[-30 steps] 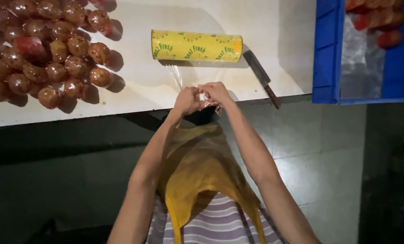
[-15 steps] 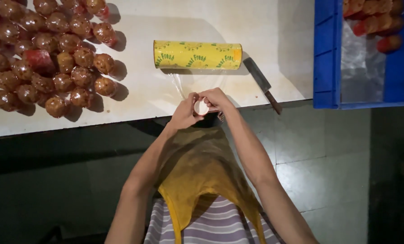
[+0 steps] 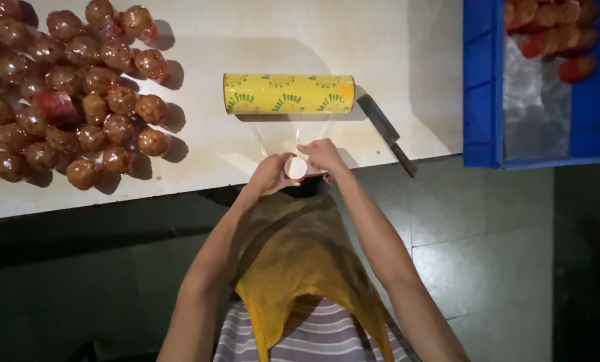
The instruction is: Wrapping small red and white food containers individually with plastic cling wrap and cutting the wrap with a knife.
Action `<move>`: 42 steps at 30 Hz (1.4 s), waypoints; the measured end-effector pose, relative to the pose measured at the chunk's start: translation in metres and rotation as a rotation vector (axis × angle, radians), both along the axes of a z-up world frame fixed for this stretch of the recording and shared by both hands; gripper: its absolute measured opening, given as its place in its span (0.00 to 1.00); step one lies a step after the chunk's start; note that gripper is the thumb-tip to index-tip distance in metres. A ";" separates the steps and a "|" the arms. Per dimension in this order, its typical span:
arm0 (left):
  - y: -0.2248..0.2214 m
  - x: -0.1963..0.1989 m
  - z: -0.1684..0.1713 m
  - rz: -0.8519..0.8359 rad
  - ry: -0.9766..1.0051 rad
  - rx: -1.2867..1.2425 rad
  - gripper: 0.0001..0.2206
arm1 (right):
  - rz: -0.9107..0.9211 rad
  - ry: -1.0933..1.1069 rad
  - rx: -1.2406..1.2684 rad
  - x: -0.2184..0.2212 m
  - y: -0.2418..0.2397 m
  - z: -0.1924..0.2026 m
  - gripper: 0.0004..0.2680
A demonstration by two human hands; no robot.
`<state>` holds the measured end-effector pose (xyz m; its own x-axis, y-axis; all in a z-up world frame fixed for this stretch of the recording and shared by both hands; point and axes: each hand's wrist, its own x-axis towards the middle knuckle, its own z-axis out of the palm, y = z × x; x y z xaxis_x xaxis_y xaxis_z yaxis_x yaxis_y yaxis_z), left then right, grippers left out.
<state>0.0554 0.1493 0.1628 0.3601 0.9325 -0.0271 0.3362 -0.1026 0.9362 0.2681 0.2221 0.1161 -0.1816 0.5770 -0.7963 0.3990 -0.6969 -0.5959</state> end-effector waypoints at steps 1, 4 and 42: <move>0.003 0.002 -0.003 0.015 0.036 -0.069 0.31 | 0.118 -0.081 0.220 0.005 -0.002 0.003 0.18; 0.008 0.006 -0.028 0.034 0.086 -0.265 0.33 | 0.299 -0.216 0.751 0.001 -0.026 0.061 0.18; 0.039 0.001 -0.069 0.341 0.524 -0.004 0.27 | 0.484 -0.838 0.840 0.224 0.029 0.048 0.20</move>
